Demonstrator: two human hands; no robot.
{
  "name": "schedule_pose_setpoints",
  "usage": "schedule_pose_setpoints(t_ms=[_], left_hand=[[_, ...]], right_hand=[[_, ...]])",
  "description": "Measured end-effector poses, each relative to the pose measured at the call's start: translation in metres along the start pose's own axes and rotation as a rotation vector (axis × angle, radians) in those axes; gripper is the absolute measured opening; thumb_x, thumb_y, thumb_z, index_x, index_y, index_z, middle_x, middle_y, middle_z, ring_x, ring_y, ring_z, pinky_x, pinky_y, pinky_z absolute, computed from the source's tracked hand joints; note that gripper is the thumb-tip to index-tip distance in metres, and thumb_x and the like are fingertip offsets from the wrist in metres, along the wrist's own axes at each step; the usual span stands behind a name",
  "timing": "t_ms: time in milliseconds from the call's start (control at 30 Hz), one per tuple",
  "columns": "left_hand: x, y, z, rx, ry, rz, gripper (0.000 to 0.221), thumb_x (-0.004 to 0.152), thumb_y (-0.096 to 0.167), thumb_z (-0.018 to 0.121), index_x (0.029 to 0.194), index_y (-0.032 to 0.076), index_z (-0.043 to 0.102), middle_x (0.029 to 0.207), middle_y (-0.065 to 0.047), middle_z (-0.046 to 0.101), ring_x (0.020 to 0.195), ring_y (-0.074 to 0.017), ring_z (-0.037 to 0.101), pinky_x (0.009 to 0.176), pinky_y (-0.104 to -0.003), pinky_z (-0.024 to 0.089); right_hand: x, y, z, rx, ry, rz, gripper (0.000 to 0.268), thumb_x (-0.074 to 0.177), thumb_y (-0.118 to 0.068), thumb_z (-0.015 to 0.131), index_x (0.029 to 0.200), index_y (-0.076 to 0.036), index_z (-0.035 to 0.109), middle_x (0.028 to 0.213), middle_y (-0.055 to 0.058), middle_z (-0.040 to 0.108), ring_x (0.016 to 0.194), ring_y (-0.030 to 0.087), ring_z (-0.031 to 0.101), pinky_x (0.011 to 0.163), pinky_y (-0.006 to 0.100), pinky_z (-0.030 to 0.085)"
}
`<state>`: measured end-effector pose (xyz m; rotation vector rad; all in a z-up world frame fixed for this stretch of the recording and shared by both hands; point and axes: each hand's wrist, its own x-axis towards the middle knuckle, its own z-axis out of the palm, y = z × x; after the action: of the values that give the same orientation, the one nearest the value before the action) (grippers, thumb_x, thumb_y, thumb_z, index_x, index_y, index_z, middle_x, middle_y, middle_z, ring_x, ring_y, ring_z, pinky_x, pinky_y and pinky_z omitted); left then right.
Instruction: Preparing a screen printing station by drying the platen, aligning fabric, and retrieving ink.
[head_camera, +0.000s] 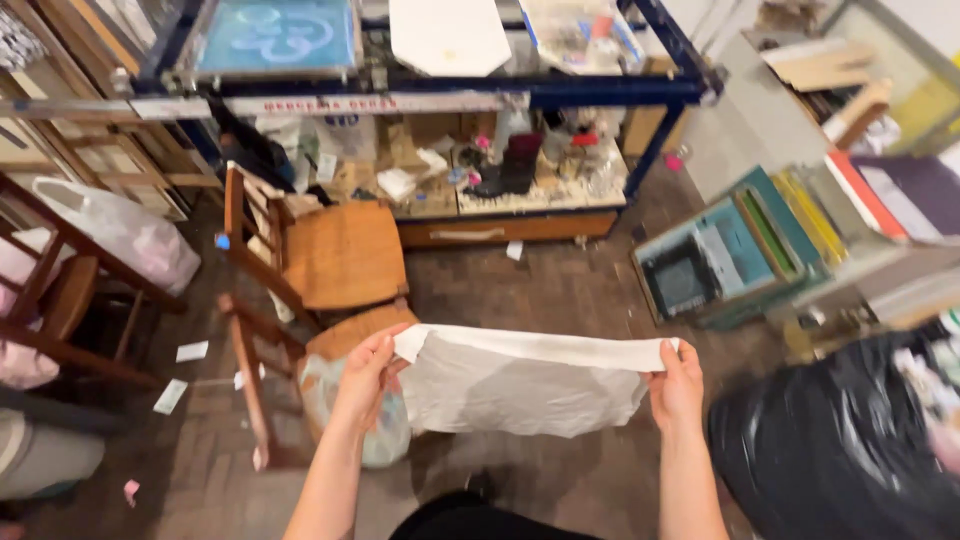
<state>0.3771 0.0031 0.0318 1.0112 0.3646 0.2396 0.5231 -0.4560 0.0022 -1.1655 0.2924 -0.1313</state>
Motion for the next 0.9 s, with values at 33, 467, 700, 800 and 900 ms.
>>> schedule_pose_setpoints(t_ms=[33,467,700,800,900], left_hand=[[0.021,0.012,0.013,-0.012,-0.018,0.027,0.043,0.101,0.013,0.06,0.141,-0.004,0.062,0.125,-0.018,0.074,0.111,-0.0211,0.072,0.096,-0.04,0.059],[0.351,0.062,0.09,0.187,0.293,0.404,0.039,0.095,0.005,0.071,0.134,0.002,0.068,0.114,-0.014,0.077,0.107,-0.0145,0.07,0.104,-0.034,0.056],[0.511,0.141,0.153,-0.12,0.291,0.558,0.067,0.105,0.066,0.03,0.069,0.016,0.058,0.071,0.003,0.045,0.072,-0.0171,0.05,0.079,-0.031,0.037],[0.58,0.179,0.188,0.092,0.258,0.665,0.026,0.096,0.013,0.069,0.072,0.007,0.063,0.073,-0.003,0.055,0.075,-0.0139,0.052,0.08,-0.032,0.053],[0.643,0.219,0.227,0.366,-0.167,0.637,0.058,0.074,0.006,0.089,0.058,0.02,0.035,0.057,0.012,0.03,0.055,-0.0036,0.027,0.051,-0.021,0.024]], right_hand=[[0.029,-0.006,0.021,0.01,-0.011,0.001,0.018,0.108,-0.02,0.063,0.122,-0.02,0.051,0.105,0.0,0.066,0.092,0.016,0.072,0.074,0.027,0.062],[0.416,-0.015,0.245,-0.092,-0.502,-0.115,0.027,0.109,-0.02,0.06,0.127,0.0,0.062,0.108,0.014,0.072,0.093,0.02,0.076,0.076,0.033,0.066],[0.497,-0.129,0.397,-0.745,-1.801,0.472,0.054,0.099,-0.036,0.058,0.138,0.001,0.064,0.084,0.019,0.084,0.07,0.024,0.08,0.065,0.037,0.066],[0.513,-0.126,0.492,-0.66,-1.733,0.112,0.054,0.093,-0.028,0.066,0.138,0.002,0.062,0.072,0.02,0.085,0.058,0.021,0.082,0.05,0.035,0.062],[0.515,-0.114,0.613,-0.602,-1.436,-0.438,0.054,0.093,-0.009,0.071,0.144,-0.002,0.056,0.12,0.019,0.077,0.113,0.029,0.074,0.096,0.048,0.058]])
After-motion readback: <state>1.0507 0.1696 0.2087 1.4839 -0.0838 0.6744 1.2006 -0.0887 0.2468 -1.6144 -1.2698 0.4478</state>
